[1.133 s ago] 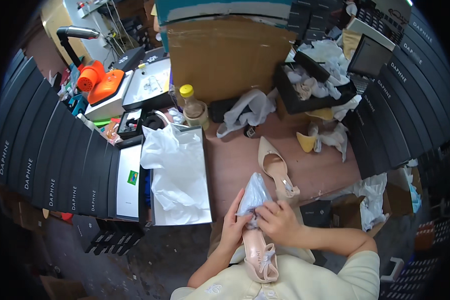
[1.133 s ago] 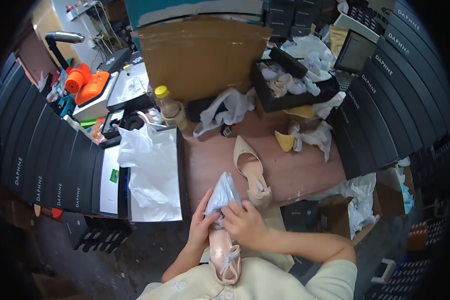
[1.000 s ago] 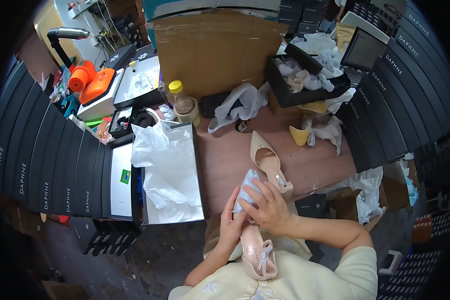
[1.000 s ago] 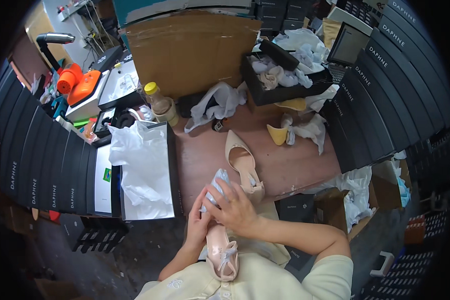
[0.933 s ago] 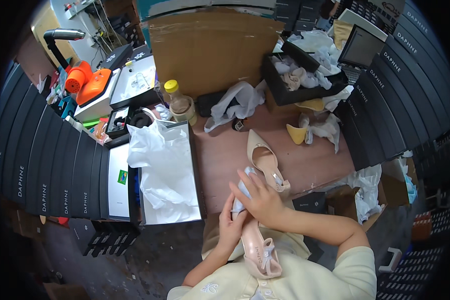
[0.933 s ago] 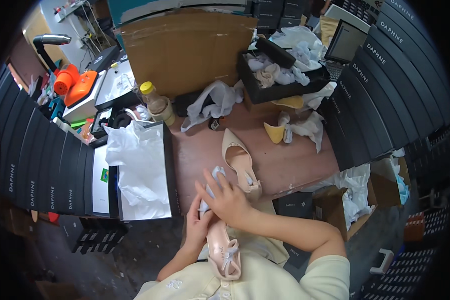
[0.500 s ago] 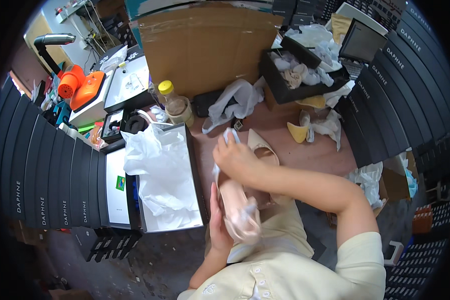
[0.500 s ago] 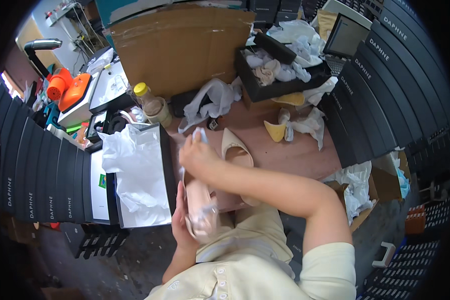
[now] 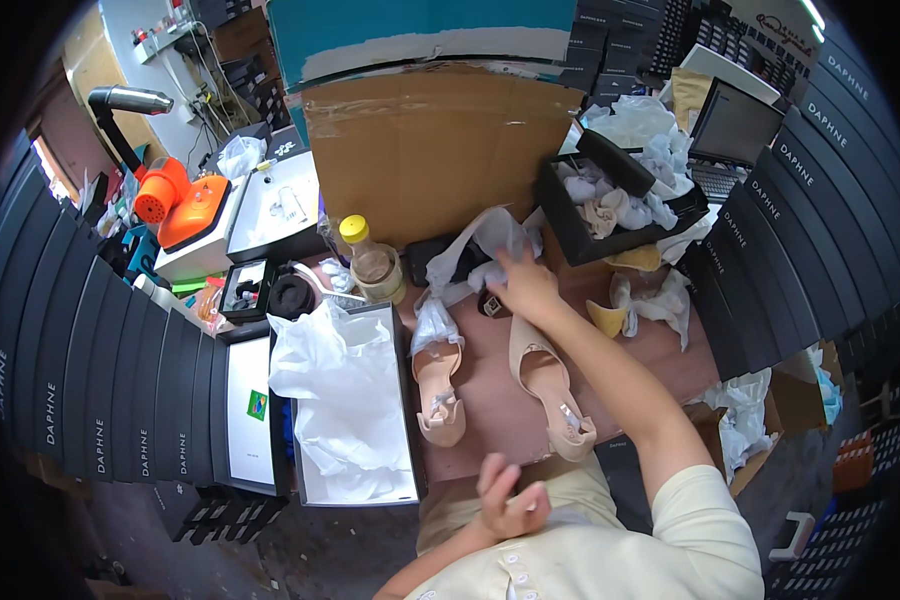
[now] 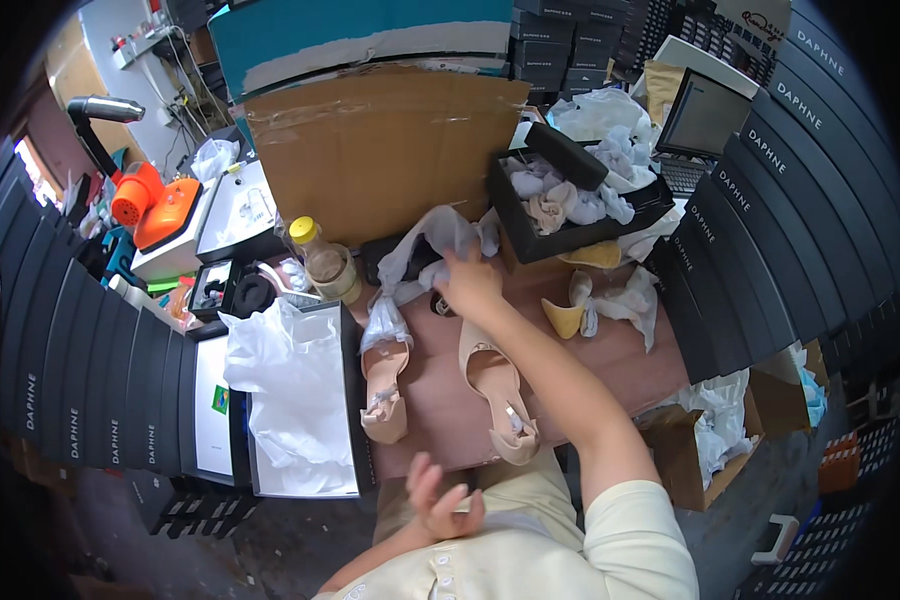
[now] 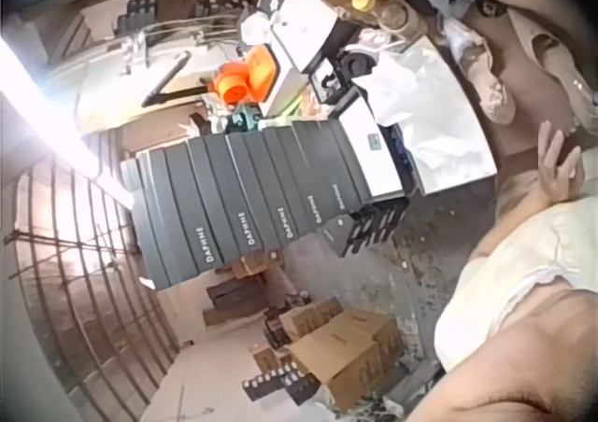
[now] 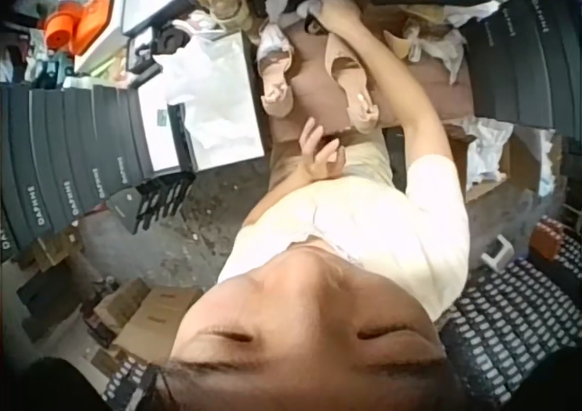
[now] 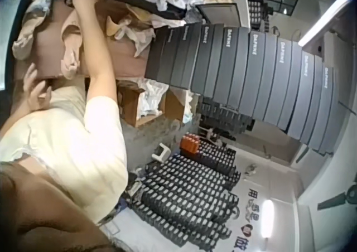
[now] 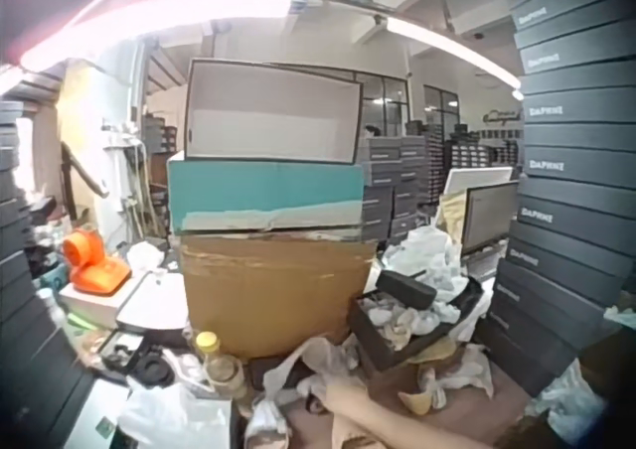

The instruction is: Inspecting, cleaning, and packing a pair of high-heeled shoes into a box with tissue paper.

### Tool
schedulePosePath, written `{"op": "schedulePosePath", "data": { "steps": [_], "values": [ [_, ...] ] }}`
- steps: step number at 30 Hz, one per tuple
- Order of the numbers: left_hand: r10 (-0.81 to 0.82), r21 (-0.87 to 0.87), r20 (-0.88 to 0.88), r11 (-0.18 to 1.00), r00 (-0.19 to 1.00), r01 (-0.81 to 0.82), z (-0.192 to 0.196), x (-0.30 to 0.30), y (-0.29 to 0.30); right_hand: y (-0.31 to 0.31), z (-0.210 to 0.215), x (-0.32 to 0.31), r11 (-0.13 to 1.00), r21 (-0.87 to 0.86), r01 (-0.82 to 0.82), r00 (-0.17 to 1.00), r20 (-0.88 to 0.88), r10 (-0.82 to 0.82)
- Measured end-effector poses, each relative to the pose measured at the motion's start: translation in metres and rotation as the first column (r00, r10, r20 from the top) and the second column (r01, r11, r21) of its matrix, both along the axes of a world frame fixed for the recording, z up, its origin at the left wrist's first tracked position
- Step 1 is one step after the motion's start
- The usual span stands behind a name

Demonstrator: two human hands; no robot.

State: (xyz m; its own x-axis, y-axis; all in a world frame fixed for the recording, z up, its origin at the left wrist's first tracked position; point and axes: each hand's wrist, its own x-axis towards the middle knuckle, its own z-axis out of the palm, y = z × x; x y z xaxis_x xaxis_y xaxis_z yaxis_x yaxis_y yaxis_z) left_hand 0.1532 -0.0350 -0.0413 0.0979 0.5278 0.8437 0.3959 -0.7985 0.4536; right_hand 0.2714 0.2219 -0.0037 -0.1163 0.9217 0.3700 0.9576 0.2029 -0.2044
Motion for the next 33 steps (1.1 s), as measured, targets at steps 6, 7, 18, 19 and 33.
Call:
{"op": "schedulePosePath", "data": {
  "steps": [6,7,18,19,33],
  "values": [
    [-0.154,-0.423,0.449,0.831,0.88,0.361,0.032,0.027,0.03,-0.015,0.055,0.026,0.99,0.14,-0.027,0.871,-0.483,0.092],
    [-0.07,-0.494,0.603,0.75,0.795,0.44,0.037,0.031,0.037,-0.032,0.077,0.032,0.99,0.133,-0.056,0.863,-0.493,0.115],
    [0.297,-0.221,0.944,0.245,0.143,0.944,0.081,0.032,0.071,-0.171,0.133,0.119,0.462,-0.174,-0.87,0.02,-0.948,-0.318],
    [0.383,-0.199,0.919,0.245,0.094,0.949,0.073,0.032,0.074,-0.173,0.124,0.124,0.453,-0.136,-0.881,-0.063,-0.916,-0.397],
    [0.417,-0.244,0.905,0.668,-0.082,0.703,0.061,0.013,0.11,-0.23,-0.007,0.057,0.964,-0.227,-0.141,0.78,-0.625,-0.033]
  ]
}}
